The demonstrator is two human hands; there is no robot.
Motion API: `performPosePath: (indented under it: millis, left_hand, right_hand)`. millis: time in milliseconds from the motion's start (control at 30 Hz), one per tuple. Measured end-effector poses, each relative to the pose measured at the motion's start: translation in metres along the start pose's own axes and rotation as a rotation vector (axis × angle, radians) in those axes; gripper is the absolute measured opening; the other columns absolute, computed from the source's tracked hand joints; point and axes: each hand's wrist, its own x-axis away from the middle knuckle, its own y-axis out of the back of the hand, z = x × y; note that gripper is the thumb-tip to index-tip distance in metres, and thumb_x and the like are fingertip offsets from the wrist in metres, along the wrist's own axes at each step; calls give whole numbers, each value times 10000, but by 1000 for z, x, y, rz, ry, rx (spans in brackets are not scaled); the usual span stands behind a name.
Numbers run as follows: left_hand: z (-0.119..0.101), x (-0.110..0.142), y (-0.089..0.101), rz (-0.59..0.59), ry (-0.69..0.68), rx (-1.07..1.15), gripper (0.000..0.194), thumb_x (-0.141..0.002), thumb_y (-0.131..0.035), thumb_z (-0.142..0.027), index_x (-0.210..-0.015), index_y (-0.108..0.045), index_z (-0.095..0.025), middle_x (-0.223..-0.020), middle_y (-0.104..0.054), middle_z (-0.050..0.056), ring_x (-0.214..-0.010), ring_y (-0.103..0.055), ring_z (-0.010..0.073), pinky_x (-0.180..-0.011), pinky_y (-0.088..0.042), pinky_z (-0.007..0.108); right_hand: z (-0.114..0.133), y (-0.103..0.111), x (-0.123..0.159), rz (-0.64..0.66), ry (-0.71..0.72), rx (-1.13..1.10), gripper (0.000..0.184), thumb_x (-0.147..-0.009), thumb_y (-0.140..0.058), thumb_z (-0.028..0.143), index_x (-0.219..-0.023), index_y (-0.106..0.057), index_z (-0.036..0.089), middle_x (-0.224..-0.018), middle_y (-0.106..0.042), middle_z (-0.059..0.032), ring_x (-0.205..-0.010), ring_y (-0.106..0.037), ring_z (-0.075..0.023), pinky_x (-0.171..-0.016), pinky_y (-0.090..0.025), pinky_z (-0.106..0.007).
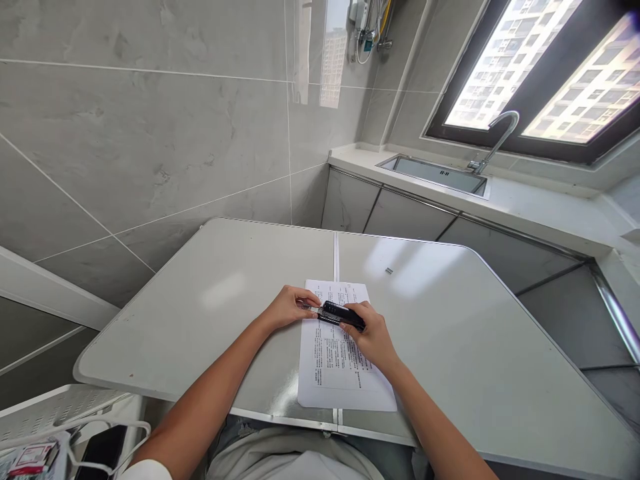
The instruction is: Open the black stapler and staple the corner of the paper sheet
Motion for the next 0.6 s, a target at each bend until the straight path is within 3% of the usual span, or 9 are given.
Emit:
performPosePath:
  millis: [200, 400, 600]
  left_hand:
    - [-3, 2, -2, -38, -23, 35, 279, -712, -885, -358, -918, -821, -182, -930, -791, 83, -902, -734, 233, -774, -576, 309]
    - [-11, 4, -7, -98, -162, -30, 199, -809, -819, -367, -922, -821, -203, -995, -790, 87, -941, -724, 239, -910, -572, 377]
    - [-9, 3, -7, -13, -123, -39, 142, -798, -821, -317, -900, -832, -219, -973, -785, 67, -914, -720, 217, -816, -557, 315]
  right_hand:
    - [-1, 1, -1, 6, -25, -35, 294, -878, -705, 325, -1163, -696, 251, -1034, -680, -55, -889, -657, -235, -780, -520, -368]
    - [-9, -1, -1, -13, -77, -93, 300, -872, -704, 348, -1155, -688, 248, -1040, -712, -40, -908, -666, -240, -812, -520, -376]
    - [-13, -3, 1, -12, -48, -77, 295, -863, -703, 338, -1140, -694, 237, -1037, -694, -55, -917, -659, -244, -823, -527, -386]
